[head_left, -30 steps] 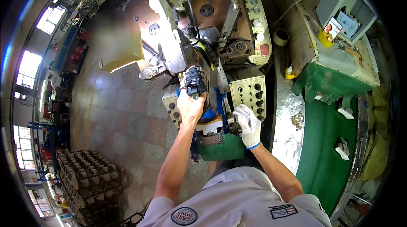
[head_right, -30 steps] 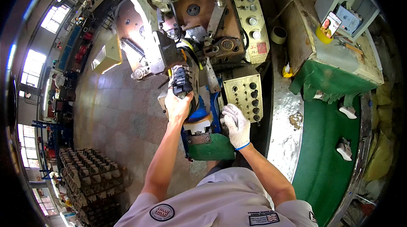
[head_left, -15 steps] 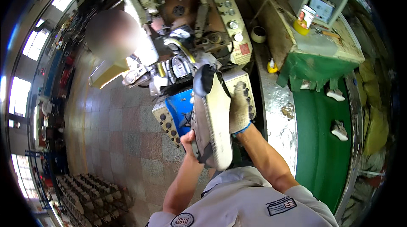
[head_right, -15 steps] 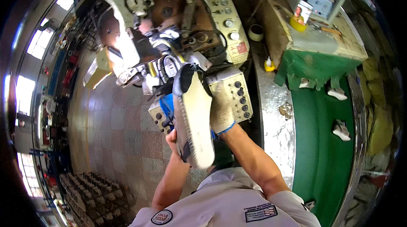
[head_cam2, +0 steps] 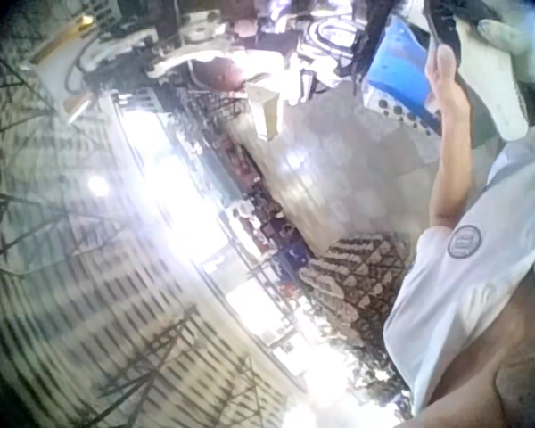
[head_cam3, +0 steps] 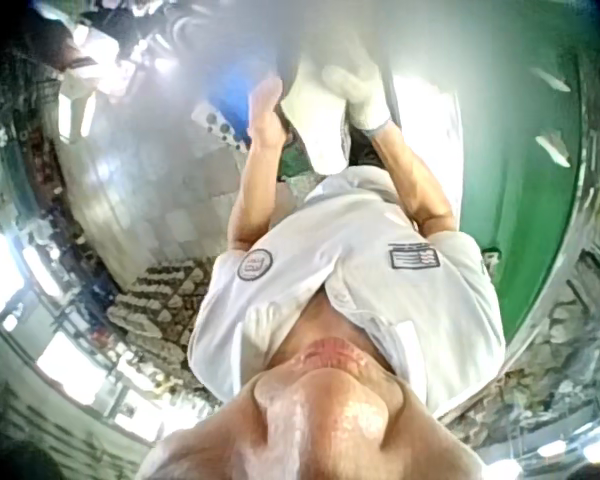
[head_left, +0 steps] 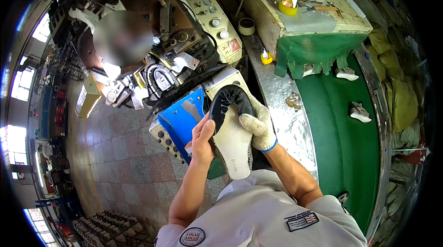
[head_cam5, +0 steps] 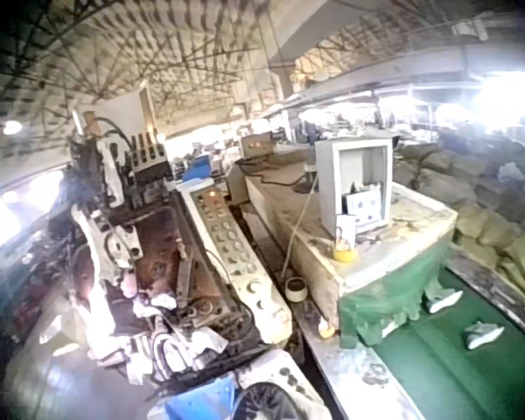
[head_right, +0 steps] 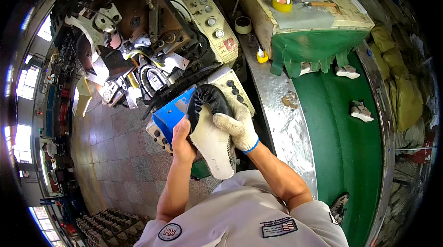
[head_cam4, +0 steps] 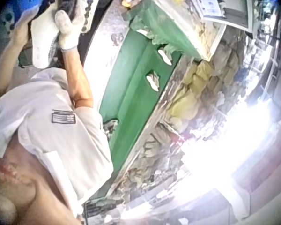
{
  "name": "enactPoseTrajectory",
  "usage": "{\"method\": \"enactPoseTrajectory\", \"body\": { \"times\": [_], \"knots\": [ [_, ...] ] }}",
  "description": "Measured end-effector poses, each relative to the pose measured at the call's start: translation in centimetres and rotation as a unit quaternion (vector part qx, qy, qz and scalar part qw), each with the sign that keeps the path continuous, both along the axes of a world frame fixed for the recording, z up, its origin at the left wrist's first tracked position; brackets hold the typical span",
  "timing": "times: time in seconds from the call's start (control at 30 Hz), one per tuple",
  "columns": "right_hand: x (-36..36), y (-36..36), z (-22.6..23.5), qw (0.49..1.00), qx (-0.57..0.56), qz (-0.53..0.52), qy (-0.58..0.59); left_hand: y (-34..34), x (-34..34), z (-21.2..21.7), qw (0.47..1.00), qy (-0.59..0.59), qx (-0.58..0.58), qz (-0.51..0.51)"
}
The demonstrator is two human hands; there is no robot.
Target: The person operates an industrial lasting machine to shape shoes, positioning each shoe onto the machine mold, initiating the press, and placing the finished shoes onto a green conveyor belt.
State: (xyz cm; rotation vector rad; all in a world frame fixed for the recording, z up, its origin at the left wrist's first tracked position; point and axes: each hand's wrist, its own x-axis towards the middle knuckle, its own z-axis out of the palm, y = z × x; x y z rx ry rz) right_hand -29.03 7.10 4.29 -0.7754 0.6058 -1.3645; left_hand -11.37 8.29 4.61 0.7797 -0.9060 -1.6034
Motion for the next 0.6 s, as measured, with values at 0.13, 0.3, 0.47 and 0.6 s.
{"method": "enactPoseTrajectory", "body": {
  "times": [0.13, 0.3, 0.47, 0.6],
  "knots": [
    [-3.6, 1.2, -1.4, 0.99, -0.04, 0.006, 0.137, -1.5, 0.1, 0.2, 0.99, 0.002, 0.077, -0.117],
    [-5.4, 4.0, -1.1, 0.991, 0.01, 0.034, 0.126, -4.2, -3.7, 1.9, 0.95, -0.017, 0.219, -0.221],
    [-7.5, 7.3, -3.8, 0.993, 0.088, 0.033, 0.074, -2.6, -6.6, -0.2, 0.91, -0.017, 0.29, -0.297],
    [-8.7, 8.1, -5.4, 0.99, 0.093, 0.033, 0.098, -2.3, -7.6, -2.4, 0.9, -0.056, 0.307, -0.303]
  ]
}}
